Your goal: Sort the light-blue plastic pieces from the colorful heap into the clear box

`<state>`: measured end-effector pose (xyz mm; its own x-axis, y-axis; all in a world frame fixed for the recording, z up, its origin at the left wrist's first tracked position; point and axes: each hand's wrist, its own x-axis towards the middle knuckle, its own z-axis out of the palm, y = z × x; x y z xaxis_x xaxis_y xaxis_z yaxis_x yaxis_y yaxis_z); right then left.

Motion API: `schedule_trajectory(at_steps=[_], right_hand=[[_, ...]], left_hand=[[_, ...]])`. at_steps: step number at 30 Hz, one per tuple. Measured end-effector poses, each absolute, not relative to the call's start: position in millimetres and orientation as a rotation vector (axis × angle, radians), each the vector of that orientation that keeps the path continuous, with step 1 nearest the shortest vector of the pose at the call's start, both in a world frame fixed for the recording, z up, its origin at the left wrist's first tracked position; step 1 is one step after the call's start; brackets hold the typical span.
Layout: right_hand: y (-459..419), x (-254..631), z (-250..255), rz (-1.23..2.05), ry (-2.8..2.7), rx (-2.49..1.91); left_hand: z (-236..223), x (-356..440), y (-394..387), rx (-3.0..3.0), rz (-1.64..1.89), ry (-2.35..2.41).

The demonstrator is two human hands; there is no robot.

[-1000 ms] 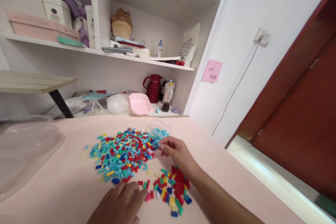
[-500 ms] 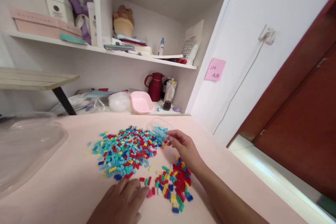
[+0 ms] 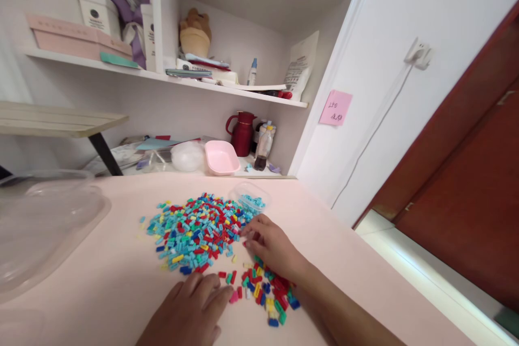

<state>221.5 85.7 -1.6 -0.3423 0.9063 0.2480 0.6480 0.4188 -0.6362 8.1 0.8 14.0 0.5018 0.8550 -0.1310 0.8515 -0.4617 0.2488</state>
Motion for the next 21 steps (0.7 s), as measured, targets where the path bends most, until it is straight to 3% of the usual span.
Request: schedule_trajectory(at_steps=[9, 16, 21], right_hand=[[83.7, 226.8, 4.9, 0.642, -2.151, -1.251], [89.2, 227.1, 2.0, 0.438, -2.088, -1.352], [91.3, 226.4, -2.4, 0.476, -2.119, -1.338]], left_hand=[[7.0, 6.9, 0.6, 2.498, 0.052, 1.45], [-3.6, 1.8, 2.2, 2.581, 0.108, 1.409], [0.0, 3.2, 2.8, 2.58, 0.082, 1.417]])
